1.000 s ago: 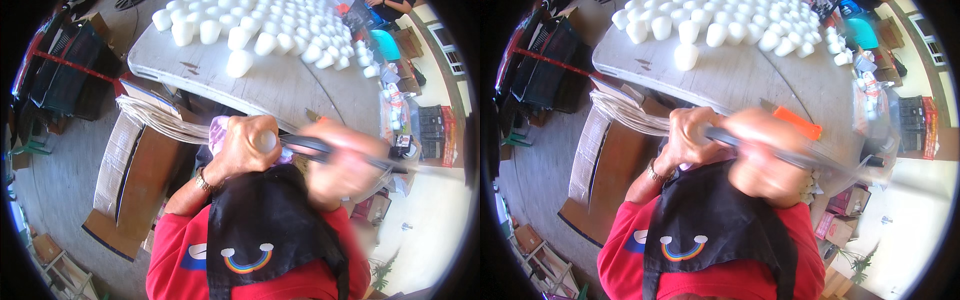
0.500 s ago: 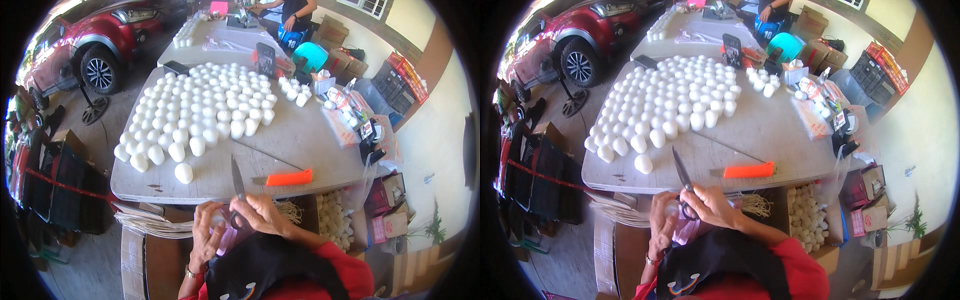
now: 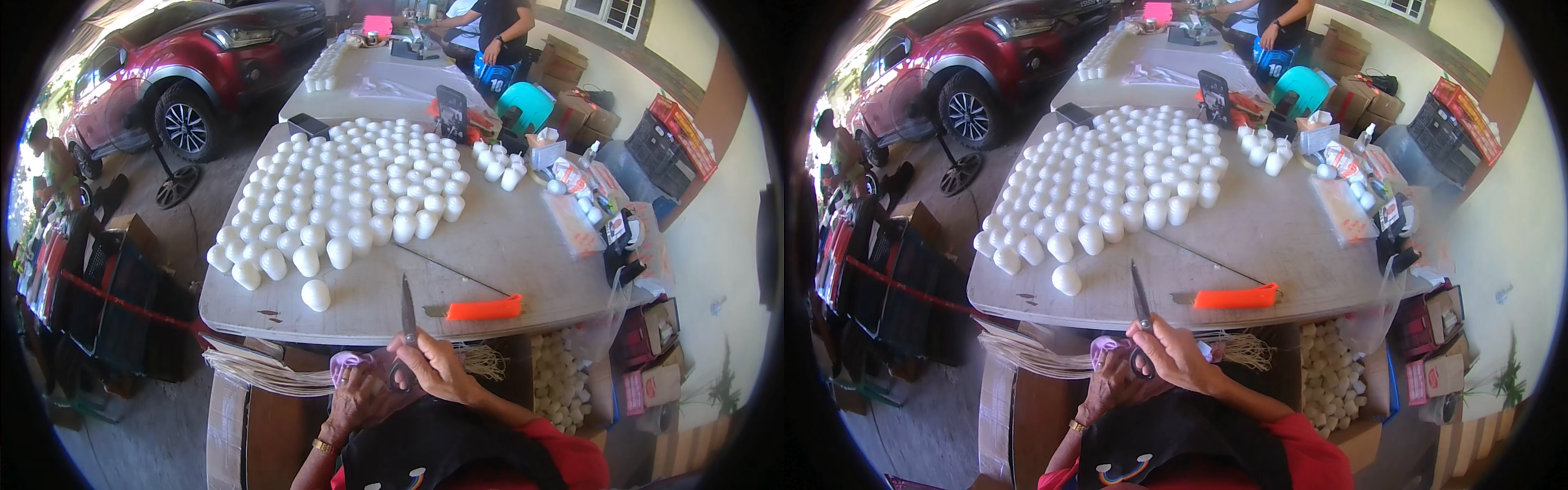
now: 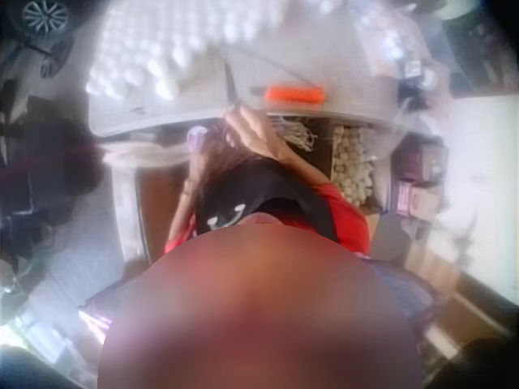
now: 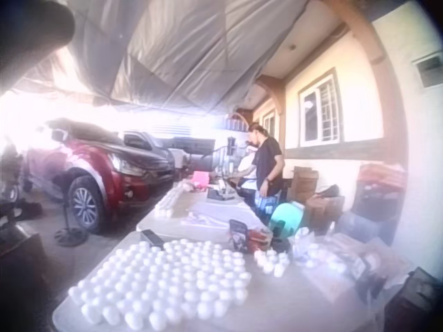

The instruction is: The person inserts wicks into small white candles, trims the wicks with scissors, and places the finished candles on a table. The person repeats this process for multiple candles.

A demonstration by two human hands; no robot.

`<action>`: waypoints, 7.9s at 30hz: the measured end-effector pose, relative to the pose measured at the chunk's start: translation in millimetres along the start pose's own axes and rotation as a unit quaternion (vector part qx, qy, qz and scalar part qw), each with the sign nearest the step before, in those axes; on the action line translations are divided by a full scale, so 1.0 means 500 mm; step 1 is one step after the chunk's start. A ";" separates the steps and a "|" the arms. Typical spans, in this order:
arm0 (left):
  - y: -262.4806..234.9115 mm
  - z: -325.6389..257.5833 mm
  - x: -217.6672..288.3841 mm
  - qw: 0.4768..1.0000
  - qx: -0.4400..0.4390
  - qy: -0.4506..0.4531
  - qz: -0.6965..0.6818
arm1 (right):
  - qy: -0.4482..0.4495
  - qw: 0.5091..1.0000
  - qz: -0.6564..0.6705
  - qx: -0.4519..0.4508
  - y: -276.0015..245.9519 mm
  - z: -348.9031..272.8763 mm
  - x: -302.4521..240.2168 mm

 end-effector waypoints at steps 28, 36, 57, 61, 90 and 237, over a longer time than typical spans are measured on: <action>-0.145 0.096 0.106 0.949 0.070 -0.057 -0.302 | -0.153 0.984 0.036 0.080 -0.008 0.002 -0.117; -0.161 0.101 0.103 0.961 0.202 -0.021 -0.187 | -0.384 0.854 -0.326 0.128 0.021 -0.041 -0.234; -0.162 0.096 0.078 0.958 0.149 -0.035 -0.244 | -0.324 0.838 -0.439 0.020 0.082 0.013 -0.229; -0.152 0.090 0.060 0.919 0.155 -0.090 -0.352 | -0.384 0.899 -0.180 0.114 0.043 -0.006 -0.236; -0.160 0.072 0.057 0.944 0.215 -0.053 -0.247 | -0.392 0.856 -0.138 0.307 -0.003 -0.035 -0.194; -0.272 0.274 0.520 0.859 -0.183 0.229 -0.421 | -0.119 0.764 -0.585 0.245 -0.381 -0.086 -0.182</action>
Point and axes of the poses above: each hand's wrist, its own z-axis towards the middle knuckle, its own y-axis out of the palm, x = y × z, the point moved 7 cm from there along z, towards the middle knuckle, and after that the axes turned 10 degrees about -x, right-handed, at the moved point
